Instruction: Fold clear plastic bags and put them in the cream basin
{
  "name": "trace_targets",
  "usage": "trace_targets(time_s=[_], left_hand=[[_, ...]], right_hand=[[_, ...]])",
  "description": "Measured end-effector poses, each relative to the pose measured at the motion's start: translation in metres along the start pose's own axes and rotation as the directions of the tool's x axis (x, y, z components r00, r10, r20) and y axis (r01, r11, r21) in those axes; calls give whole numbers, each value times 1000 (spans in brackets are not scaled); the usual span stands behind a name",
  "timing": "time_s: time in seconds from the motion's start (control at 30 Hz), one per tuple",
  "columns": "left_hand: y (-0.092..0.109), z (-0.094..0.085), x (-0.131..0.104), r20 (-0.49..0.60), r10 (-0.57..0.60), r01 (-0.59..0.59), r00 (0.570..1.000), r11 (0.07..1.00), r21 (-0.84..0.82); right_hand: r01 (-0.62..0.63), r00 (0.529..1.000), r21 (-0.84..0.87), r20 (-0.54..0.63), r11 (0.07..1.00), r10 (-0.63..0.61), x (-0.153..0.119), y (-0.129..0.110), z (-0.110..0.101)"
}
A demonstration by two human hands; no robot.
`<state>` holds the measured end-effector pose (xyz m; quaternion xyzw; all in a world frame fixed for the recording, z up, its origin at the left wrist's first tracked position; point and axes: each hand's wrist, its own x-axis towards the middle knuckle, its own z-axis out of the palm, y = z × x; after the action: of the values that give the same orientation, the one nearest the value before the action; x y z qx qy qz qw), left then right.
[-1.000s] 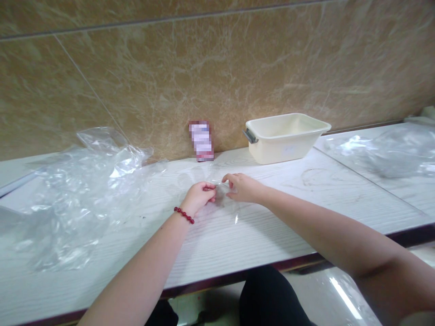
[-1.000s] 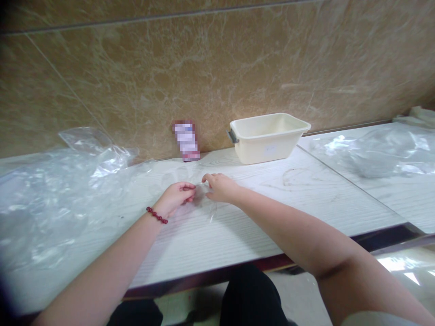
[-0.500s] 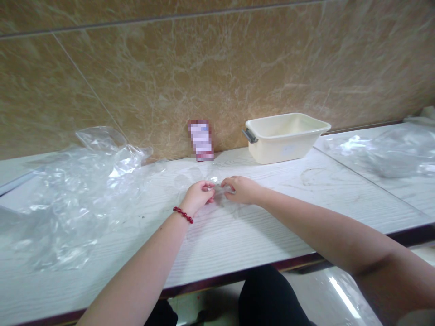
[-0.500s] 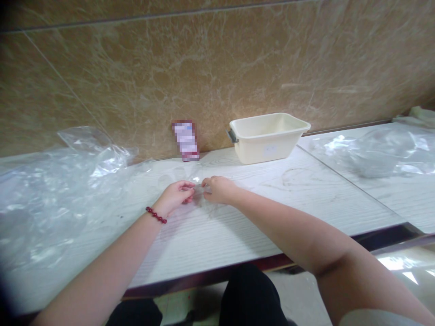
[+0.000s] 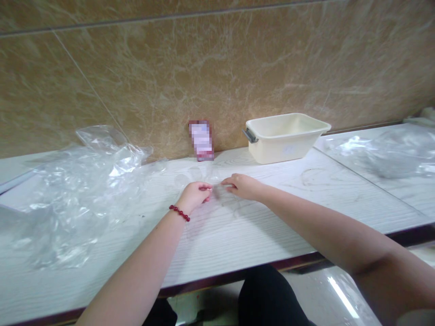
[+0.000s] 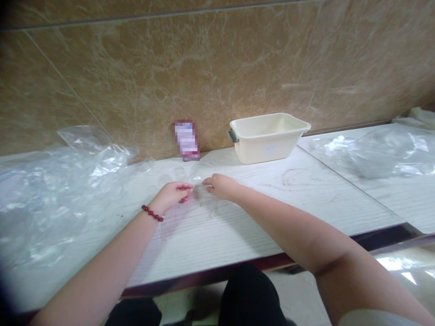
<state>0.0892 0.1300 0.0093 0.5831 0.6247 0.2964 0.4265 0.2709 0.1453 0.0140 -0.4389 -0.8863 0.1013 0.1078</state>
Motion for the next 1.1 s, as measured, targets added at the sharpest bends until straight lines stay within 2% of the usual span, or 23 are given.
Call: trace_targets(time_s=[0.13,0.27,0.57,0.67,0.77,0.83,0.9,0.97,1.1], left_hand=[[4,0,-5,18,-16,15,1000,998,67],[3,-3,-4,-20,62,-54,998,959,278],[-5,-11,5,36,196,-191,980,873,448],[-4,-17,4,40,273,-244,961,774,585],[-2,-20,1,26,450,-333,893,620,711],[-1,-17,0,92,547,-425,832,522,739],[-1,-10,-1,200,580,-513,789,445,733],[-2,-2,-2,266,565,-543,781,404,736],[-6,6,-2,318,463,-507,828,375,776]], right_hand=[[-17,999,9,36,1000,16,0,1,-2],[-18,999,10,38,1000,18,2,5,0],[-23,998,-85,57,996,28,3,3,2],[-30,998,-118,59,993,37,2,3,2],[-19,998,-155,48,988,27,2,4,3],[5,999,-193,48,981,4,1,4,2],[36,998,-230,61,973,-23,1,3,1],[53,997,-258,74,965,-35,1,2,0],[50,996,-281,83,959,-28,1,1,-1]])
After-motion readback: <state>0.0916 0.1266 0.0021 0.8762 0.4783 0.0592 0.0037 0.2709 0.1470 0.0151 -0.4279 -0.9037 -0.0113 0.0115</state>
